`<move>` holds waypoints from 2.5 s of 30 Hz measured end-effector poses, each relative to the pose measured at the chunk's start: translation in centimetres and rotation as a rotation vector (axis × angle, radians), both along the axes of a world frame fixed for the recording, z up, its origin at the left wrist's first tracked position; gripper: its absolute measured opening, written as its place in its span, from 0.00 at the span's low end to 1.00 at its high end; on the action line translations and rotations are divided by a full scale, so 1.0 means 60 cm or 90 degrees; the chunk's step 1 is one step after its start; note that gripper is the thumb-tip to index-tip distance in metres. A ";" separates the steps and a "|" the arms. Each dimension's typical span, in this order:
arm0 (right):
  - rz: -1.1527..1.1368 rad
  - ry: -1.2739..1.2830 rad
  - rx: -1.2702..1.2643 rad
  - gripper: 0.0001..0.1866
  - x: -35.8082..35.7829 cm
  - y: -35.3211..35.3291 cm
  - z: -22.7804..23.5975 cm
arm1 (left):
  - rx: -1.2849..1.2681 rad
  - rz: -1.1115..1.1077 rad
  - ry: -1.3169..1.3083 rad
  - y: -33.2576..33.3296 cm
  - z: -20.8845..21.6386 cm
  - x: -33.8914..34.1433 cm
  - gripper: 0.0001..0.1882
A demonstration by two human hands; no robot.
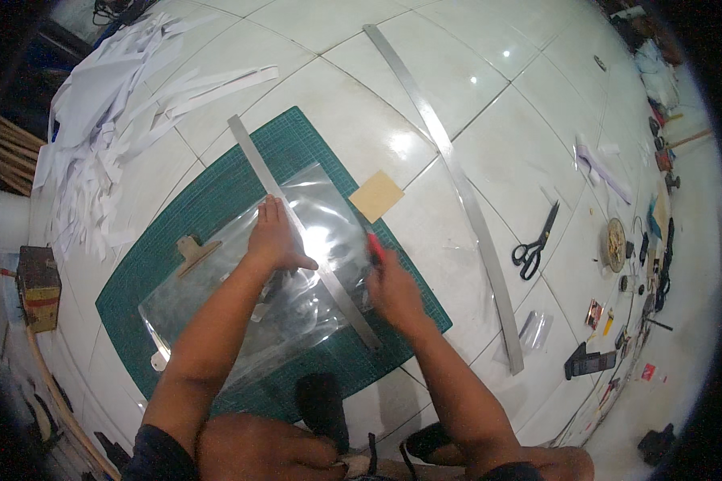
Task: The person cuts a clear plastic sheet using a utility knife and a metal ruler on a green cutting mat.
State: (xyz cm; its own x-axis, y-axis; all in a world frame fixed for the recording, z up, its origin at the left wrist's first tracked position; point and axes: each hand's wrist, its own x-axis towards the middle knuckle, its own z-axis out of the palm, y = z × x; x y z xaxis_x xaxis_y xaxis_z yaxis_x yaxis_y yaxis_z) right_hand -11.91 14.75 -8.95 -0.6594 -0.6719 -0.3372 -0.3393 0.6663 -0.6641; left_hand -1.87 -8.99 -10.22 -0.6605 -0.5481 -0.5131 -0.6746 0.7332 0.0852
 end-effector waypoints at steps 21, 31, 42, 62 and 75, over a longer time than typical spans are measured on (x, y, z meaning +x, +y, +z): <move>0.201 0.085 0.011 0.14 0.032 -0.265 -0.024 | -0.114 -0.037 0.158 -0.007 -0.062 0.035 0.69; 0.226 0.006 0.095 0.12 0.036 -0.171 0.014 | -0.019 0.009 0.042 0.000 0.008 0.007 0.78; 0.232 -0.102 0.318 0.10 0.097 0.108 0.083 | -0.026 0.005 0.019 0.001 0.003 0.011 0.81; 0.195 0.043 0.082 0.12 0.031 -0.157 0.024 | -0.014 0.008 0.103 -0.002 -0.001 0.026 0.78; 0.176 0.079 0.033 0.14 0.044 -0.264 -0.028 | -0.083 -0.013 0.166 -0.006 -0.049 0.035 0.61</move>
State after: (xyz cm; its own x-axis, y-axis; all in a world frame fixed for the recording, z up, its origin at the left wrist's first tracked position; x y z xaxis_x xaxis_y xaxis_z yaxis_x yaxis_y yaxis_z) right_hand -9.24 -1.08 -10.66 -0.4917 -0.8160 -0.3040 -0.5885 0.5687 -0.5746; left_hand 0.22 -9.35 -13.17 -0.7727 -0.5836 -0.2499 -0.6272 0.7627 0.1581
